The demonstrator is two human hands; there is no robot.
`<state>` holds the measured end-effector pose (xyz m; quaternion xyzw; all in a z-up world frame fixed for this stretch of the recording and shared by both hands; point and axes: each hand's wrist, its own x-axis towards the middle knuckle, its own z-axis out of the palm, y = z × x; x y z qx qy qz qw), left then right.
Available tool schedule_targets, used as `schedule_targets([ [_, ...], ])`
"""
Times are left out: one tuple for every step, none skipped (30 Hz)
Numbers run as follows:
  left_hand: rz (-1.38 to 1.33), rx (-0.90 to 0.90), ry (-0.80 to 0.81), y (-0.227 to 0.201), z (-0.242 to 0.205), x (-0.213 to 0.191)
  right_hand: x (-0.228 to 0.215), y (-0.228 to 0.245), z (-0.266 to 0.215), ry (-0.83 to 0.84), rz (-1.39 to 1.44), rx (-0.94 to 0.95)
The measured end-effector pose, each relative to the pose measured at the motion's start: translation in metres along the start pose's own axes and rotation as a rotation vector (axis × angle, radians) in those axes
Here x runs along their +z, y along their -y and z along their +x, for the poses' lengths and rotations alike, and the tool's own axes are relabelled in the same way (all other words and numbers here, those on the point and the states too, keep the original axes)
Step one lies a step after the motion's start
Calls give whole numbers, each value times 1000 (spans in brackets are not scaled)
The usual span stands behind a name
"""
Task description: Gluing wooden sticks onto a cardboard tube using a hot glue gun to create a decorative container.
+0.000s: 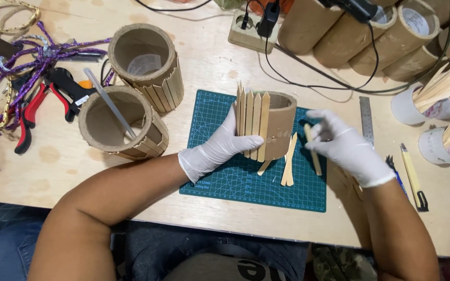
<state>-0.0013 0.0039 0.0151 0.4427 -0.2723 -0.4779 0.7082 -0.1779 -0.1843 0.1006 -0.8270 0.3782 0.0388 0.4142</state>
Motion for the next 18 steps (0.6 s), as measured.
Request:
schedule_targets([
  [-14,2,-3,4,1,0,-8,15,-8,-47,76,-5],
  [-15,6,-3,-9,-4,5,-15,17,-11,-49,74,-8],
  [33,-5,18,-23,-6,10,-23,20,-13,-96,210,-133],
  [82,-16,38,-36,-8,16,-32,22,-16,-144,346,-259],
  [82,-17,46,-34,-7,15,-35,29,-20,-151,346,-257],
  [80,-12,36,-31,-6,13,-37,36,-24,-189,388,-354],
  [79,-6,22,-29,-4,11,-39,45,-26,-224,430,-455],
  [81,-4,25,-29,-3,11,-37,49,-25,-227,430,-456],
  [87,-17,23,-29,-3,11,-35,54,-24,-202,496,-513],
  [93,-30,22,-28,-4,10,-32,59,-24,-176,563,-569],
  [94,-31,20,-29,-4,10,-29,64,-22,-174,564,-569],
  [86,-19,22,-29,-5,10,-25,69,-21,-102,578,-635],
  [77,-5,24,-29,-5,11,-23,73,-20,-30,591,-701],
  [76,-4,24,-29,-5,11,-20,74,-17,-30,590,-701],
  [82,-9,23,-29,-4,11,-17,76,-13,-9,589,-680],
  [87,-14,22,-30,-4,11,-14,77,-9,11,588,-658],
  [88,-12,21,-23,-3,8,-11,79,-6,13,588,-659],
  [47,-18,-6,-17,-2,5,-8,80,-2,-27,577,-611],
])
